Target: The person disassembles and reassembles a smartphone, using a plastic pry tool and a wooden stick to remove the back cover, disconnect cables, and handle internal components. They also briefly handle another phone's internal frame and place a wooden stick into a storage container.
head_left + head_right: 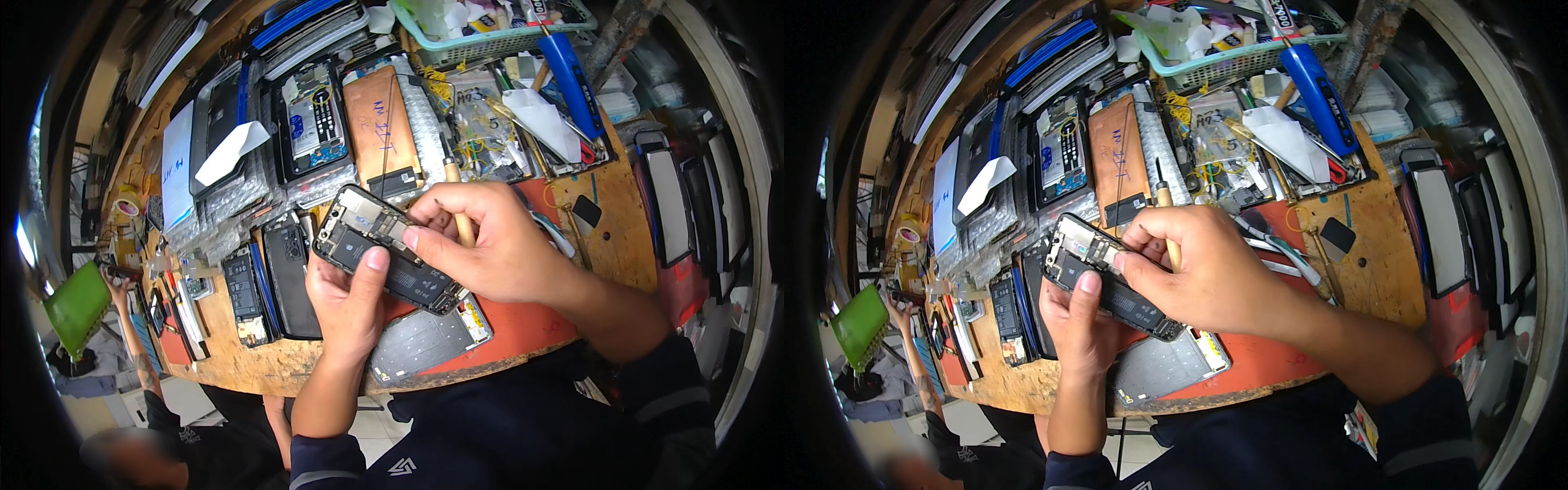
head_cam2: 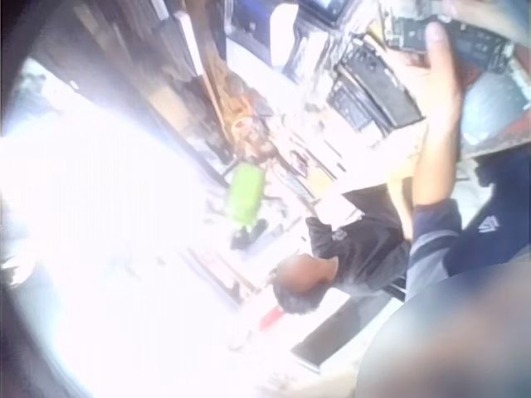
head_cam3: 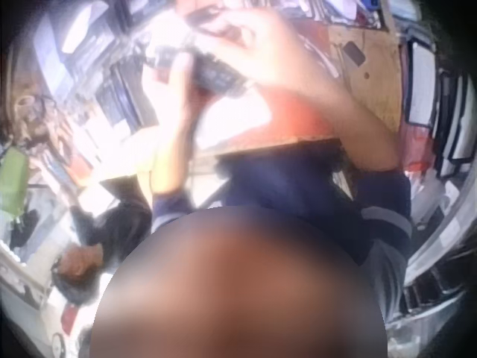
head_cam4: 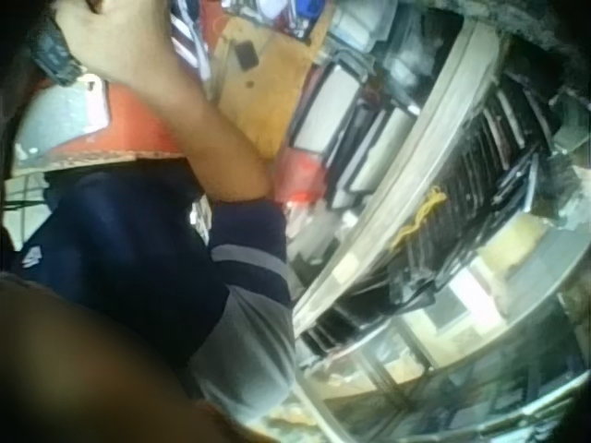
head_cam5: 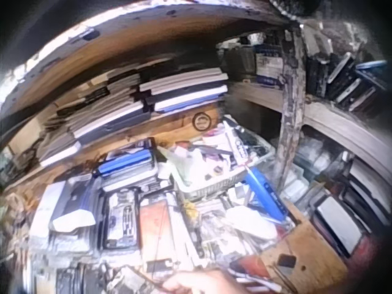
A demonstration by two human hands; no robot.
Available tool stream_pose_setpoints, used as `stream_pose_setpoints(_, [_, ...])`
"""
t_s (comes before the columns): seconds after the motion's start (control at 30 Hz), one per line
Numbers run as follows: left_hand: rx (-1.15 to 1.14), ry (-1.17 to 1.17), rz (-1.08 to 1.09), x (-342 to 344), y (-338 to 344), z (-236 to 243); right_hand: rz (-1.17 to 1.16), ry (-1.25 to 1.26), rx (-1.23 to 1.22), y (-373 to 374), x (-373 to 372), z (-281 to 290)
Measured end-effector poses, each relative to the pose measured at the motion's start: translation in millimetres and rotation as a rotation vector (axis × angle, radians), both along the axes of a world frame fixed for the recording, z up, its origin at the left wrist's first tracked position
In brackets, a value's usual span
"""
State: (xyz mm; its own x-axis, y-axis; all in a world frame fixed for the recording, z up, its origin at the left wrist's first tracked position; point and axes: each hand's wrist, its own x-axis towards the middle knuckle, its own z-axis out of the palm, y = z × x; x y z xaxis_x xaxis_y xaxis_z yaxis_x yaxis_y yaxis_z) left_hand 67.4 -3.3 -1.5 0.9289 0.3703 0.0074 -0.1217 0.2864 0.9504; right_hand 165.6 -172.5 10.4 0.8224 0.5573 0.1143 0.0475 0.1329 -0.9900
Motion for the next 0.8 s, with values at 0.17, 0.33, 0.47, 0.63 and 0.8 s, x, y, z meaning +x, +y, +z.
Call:
stream_pose_setpoints(0.17, [0.112, 0.033, 0.0, 1.8, -0.7, 2.3, -0.019, 0.003, -0.037, 2.9, -4.2, -2.8])
stream_pose_setpoints(0.33, [0.063, 0.002, -0.007, 1.8, 1.3, 1.6, 0.036, 0.056, -0.045, -1.0, 0.0, -1.0])
stream_pose_setpoints(0.47, [0.039, -0.019, -0.023, 0.3, 2.8, 0.7, 0.071, 0.064, -0.044, -5.3, 4.1, 1.1])
stream_pose_setpoints(0.63, [0.023, -0.023, -0.037, 1.2, 3.2, -0.8, 0.04, 0.04, -0.044, -4.3, 3.0, 0.3])
stream_pose_setpoints(0.8, [0.056, -0.011, -0.04, -0.3, 3.7, 0.9, 0.022, -0.033, -0.028, -3.5, 1.4, -1.5])
